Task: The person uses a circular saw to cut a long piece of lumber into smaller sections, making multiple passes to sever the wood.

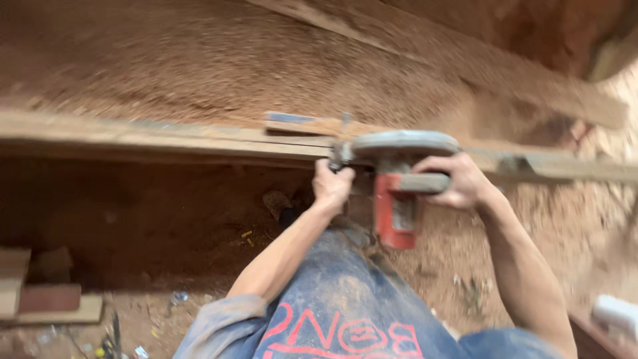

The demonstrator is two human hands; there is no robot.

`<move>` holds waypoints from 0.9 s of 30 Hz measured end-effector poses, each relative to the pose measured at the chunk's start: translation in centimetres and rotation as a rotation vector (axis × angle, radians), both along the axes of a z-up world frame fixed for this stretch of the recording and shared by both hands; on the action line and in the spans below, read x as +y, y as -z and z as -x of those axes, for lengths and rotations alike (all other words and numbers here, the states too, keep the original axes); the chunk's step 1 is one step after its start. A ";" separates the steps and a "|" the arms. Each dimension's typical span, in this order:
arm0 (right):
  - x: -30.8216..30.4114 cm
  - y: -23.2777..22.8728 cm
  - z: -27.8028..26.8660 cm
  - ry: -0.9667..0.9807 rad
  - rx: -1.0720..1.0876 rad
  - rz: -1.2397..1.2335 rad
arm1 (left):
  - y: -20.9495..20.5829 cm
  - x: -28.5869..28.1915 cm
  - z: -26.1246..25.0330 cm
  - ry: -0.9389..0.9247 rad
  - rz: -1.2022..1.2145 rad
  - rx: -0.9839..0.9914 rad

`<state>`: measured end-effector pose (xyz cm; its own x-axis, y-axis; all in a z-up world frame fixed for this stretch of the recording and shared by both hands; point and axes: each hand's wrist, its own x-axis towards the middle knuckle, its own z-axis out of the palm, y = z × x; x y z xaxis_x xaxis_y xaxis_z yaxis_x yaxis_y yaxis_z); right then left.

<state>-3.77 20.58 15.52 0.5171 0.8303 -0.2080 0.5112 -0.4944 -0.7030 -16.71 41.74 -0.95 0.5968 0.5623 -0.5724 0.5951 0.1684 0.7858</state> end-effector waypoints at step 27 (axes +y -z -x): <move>9.4 0.0 3.4 -0.088 0.094 -0.075 | -1.0 9.9 3.5 -0.046 0.152 0.076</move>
<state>-7.20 30.02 15.47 0.4230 0.8865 -0.1877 0.4804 -0.3950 -0.7831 -20.22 51.62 0.08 0.5242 0.4916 -0.6954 0.6409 0.3099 0.7023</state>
